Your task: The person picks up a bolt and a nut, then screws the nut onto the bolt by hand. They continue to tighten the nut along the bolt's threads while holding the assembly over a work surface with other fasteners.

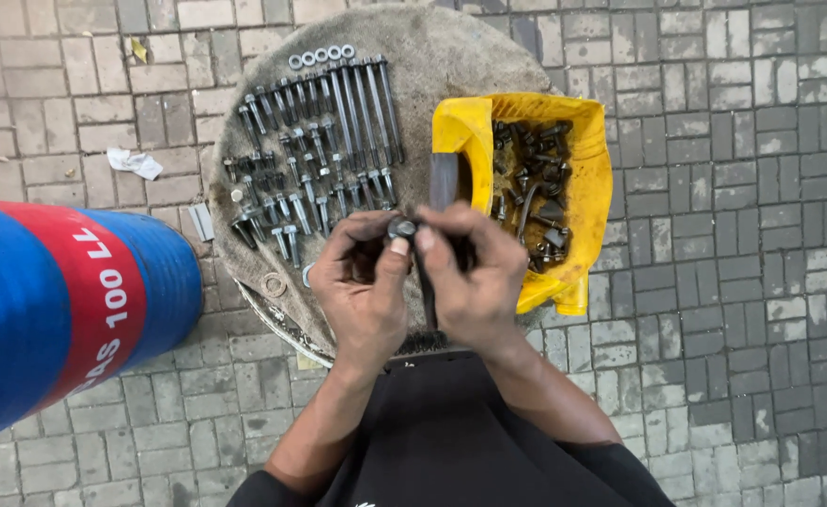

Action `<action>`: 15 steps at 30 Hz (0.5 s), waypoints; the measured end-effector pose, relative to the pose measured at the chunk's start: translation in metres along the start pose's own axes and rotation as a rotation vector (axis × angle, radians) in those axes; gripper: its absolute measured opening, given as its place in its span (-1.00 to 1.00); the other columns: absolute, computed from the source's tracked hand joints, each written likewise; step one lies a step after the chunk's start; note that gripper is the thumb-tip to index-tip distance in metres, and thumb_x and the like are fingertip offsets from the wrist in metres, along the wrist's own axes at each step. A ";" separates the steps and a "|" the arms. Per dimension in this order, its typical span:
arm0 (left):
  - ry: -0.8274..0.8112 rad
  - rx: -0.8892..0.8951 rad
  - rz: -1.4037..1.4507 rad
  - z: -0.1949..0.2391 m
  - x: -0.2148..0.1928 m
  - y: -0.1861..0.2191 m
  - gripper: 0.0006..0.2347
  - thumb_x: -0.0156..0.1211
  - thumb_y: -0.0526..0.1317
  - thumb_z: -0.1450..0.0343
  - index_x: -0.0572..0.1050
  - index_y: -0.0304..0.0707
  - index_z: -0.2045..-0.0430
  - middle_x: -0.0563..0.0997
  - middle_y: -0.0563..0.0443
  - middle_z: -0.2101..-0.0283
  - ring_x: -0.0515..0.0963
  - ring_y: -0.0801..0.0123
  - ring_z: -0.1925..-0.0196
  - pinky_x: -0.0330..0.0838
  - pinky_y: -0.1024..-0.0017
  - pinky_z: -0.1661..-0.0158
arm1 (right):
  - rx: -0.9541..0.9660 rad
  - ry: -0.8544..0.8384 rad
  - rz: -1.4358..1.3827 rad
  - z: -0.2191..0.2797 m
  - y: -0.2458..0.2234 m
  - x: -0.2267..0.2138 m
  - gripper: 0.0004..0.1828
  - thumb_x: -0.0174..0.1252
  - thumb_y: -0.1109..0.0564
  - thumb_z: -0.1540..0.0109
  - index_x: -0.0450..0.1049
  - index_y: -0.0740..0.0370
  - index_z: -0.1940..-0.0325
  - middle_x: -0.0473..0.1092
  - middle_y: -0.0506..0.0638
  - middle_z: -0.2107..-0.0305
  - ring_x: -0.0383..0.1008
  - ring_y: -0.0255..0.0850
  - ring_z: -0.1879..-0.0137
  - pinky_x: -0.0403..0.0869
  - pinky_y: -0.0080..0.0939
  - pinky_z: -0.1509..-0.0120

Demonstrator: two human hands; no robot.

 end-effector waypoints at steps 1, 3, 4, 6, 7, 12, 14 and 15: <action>0.000 0.006 0.000 0.000 -0.001 0.001 -0.84 0.23 -0.23 -0.43 0.54 -0.41 0.29 0.62 -0.26 0.27 0.62 0.21 0.28 0.59 0.38 0.25 | -0.005 0.000 -0.002 0.005 0.001 -0.001 -0.86 0.08 0.24 -0.36 0.56 0.31 0.12 0.43 0.07 0.58 0.28 -0.29 0.58 0.28 -0.36 0.54; -0.013 0.021 -0.012 0.001 -0.003 0.001 -0.82 0.22 -0.21 -0.44 0.53 -0.40 0.27 0.61 -0.26 0.27 0.62 0.17 0.28 0.60 0.35 0.23 | 0.046 0.016 -0.022 0.018 0.010 -0.005 -0.89 0.12 0.30 -0.30 0.56 0.33 0.17 0.42 0.05 0.62 0.25 -0.34 0.61 0.25 -0.38 0.58; -0.018 0.018 -0.009 -0.001 -0.002 -0.001 -0.82 0.22 -0.21 -0.44 0.53 -0.40 0.27 0.61 -0.26 0.27 0.62 0.17 0.28 0.60 0.35 0.23 | 0.046 0.021 -0.018 0.009 0.012 -0.004 -0.89 0.12 0.30 -0.30 0.56 0.33 0.17 0.42 0.05 0.62 0.25 -0.34 0.61 0.25 -0.38 0.58; -0.039 0.013 -0.045 0.003 0.000 0.001 -0.82 0.29 -0.24 -0.41 0.54 -0.46 0.33 0.61 -0.24 0.27 0.62 0.30 0.27 0.55 0.40 0.32 | 0.045 0.041 -0.007 -0.002 0.011 -0.005 -0.90 0.13 0.28 -0.32 0.56 0.32 0.17 0.40 0.04 0.60 0.22 -0.35 0.57 0.26 -0.36 0.51; -0.044 0.023 -0.048 0.007 -0.002 0.000 -0.82 0.29 -0.24 -0.41 0.54 -0.46 0.33 0.61 -0.24 0.27 0.62 0.30 0.27 0.55 0.40 0.32 | 0.037 0.046 -0.014 0.005 0.007 -0.007 -0.90 0.13 0.28 -0.32 0.56 0.32 0.17 0.40 0.04 0.60 0.22 -0.35 0.57 0.26 -0.36 0.51; -0.029 -0.008 0.047 0.009 -0.001 -0.002 -0.82 0.29 -0.25 -0.41 0.51 -0.48 0.33 0.63 -0.24 0.25 0.63 0.34 0.26 0.55 0.46 0.32 | 0.046 0.039 0.113 0.011 0.002 -0.012 -0.92 0.20 0.25 -0.27 0.59 0.31 0.21 0.40 0.03 0.62 0.27 -0.32 0.58 0.24 -0.34 0.53; -0.050 -0.013 0.030 0.011 0.002 0.005 -0.80 0.26 -0.22 -0.42 0.53 -0.46 0.30 0.62 -0.27 0.26 0.62 0.30 0.30 0.58 0.43 0.32 | 0.060 0.044 0.084 0.010 0.002 -0.011 -0.89 0.15 0.25 -0.30 0.57 0.32 0.18 0.42 0.06 0.60 0.27 -0.30 0.57 0.27 -0.34 0.53; -0.073 -0.002 0.010 0.008 0.004 0.010 -0.78 0.23 -0.18 -0.43 0.55 -0.45 0.27 0.62 -0.30 0.27 0.61 0.25 0.34 0.60 0.39 0.32 | 0.059 0.047 0.046 0.006 0.003 -0.010 -0.86 0.10 0.24 -0.33 0.56 0.33 0.15 0.43 0.09 0.58 0.27 -0.28 0.56 0.29 -0.34 0.52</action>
Point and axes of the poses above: each hand's wrist, its own z-axis away from the middle knuckle, its own x-axis out of the palm, y = z × x, the point moved 8 cm from there along -z, towards the middle knuckle
